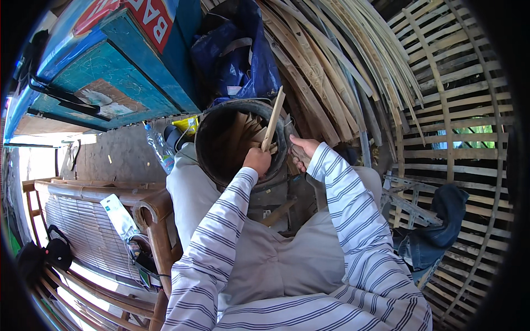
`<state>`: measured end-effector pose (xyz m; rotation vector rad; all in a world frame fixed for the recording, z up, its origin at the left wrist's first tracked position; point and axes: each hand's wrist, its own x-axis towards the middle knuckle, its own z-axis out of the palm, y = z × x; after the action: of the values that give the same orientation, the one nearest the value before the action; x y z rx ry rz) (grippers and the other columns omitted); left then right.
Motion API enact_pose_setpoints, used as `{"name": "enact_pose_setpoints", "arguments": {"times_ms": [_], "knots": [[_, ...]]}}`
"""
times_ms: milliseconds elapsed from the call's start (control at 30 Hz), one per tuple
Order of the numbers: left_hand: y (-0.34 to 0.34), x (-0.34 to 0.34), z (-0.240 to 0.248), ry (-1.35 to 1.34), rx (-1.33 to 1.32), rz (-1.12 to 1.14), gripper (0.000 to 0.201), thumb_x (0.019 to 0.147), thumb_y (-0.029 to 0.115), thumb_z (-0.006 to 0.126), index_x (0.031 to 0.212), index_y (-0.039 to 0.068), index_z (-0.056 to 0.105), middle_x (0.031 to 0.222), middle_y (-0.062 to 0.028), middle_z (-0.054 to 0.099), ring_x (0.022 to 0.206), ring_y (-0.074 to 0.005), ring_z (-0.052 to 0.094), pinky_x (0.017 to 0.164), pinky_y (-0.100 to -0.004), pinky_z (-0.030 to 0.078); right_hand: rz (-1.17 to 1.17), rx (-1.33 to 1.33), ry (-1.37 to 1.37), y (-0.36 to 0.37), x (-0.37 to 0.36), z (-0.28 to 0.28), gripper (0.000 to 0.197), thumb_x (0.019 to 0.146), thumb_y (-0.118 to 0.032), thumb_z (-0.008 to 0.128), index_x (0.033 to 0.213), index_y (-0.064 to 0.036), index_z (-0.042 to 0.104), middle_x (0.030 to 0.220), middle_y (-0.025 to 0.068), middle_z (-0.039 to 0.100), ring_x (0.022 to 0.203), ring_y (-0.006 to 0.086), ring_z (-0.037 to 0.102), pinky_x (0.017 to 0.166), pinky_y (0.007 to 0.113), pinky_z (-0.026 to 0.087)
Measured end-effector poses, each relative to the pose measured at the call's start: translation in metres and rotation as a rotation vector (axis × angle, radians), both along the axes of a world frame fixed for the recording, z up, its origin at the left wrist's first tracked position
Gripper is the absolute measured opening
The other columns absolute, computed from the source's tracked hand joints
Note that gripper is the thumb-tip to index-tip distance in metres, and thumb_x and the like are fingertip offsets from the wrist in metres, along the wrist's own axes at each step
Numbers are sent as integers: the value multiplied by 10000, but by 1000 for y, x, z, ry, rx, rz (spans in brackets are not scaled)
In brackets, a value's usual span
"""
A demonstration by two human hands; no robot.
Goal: The person is shaving and smoothing bamboo strips with a knife.
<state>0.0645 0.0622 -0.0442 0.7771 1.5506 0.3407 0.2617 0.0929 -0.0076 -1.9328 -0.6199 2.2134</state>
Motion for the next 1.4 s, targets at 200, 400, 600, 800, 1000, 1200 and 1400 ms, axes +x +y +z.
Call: {"name": "enact_pose_setpoints", "arguments": {"times_ms": [200, 400, 600, 800, 1000, 1200, 1400], "knots": [[4, 0, 2, 23, 57, -45, 262, 890, 212, 513, 844, -31, 600, 641, -87, 564, 483, -189, 530, 410, -335, 412, 1, 241, -101, -27, -37, 40, 557, 930, -575, 409, 938, -42, 571, 620, 77, 532, 496, 182, 543, 477, 370, 475], [7, -5, 3, -8, 52, -98, 412, 845, 244, 523, 1054, -99, 610, 942, -297, 645, 781, -385, 673, 683, -406, 542, 696, 881, -903, -39, -67, 39, 518, 941, -521, 395, 978, -27, 546, 831, 306, 605, 873, 477, 577, 798, 533, 467], [3, 0, 23, 262, 198, -233, 394, 837, 225, 498, 1051, -80, 626, 1047, -310, 611, 1010, -405, 608, 895, -419, 477, 935, 707, -932, -32, -65, 52, 542, 969, -526, 297, 1101, -54, 528, 879, 269, 636, 871, 437, 625, 762, 511, 506], [1, 0, 4, 202, 202, -328, 373, 826, 194, 473, 1037, -70, 631, 1054, -303, 606, 1057, -412, 574, 938, -424, 444, 772, 749, -935, -20, -63, 38, 473, 969, -487, 338, 1019, -55, 523, 815, 303, 618, 828, 490, 602, 733, 555, 487], [-2, 2, -10, 97, 193, -290, 355, 849, 190, 464, 1005, -87, 622, 990, -321, 608, 1010, -429, 585, 892, -433, 454, 699, 653, -1030, 7, -64, 25, 507, 972, -500, 309, 1082, -62, 539, 945, 265, 644, 940, 438, 619, 818, 520, 501], [-6, 14, 29, -160, -83, -41, 207, 892, 184, 492, 892, -7, 572, 662, -64, 537, 477, -174, 499, 426, -322, 436, 567, 542, -1043, 60, -38, -6, 583, 971, -509, 275, 1196, -49, 552, 1184, 246, 573, 1126, 384, 549, 963, 492, 429], [-2, 5, 29, -308, -243, 16, 168, 915, 179, 477, 848, 28, 507, 647, -32, 470, 500, -116, 440, 423, -287, 371, 452, 509, -1175, 104, 12, -78, 580, 964, -488, 348, 1141, 8, 592, 1136, 219, 608, 1015, 354, 595, 907, 450, 469]]}}
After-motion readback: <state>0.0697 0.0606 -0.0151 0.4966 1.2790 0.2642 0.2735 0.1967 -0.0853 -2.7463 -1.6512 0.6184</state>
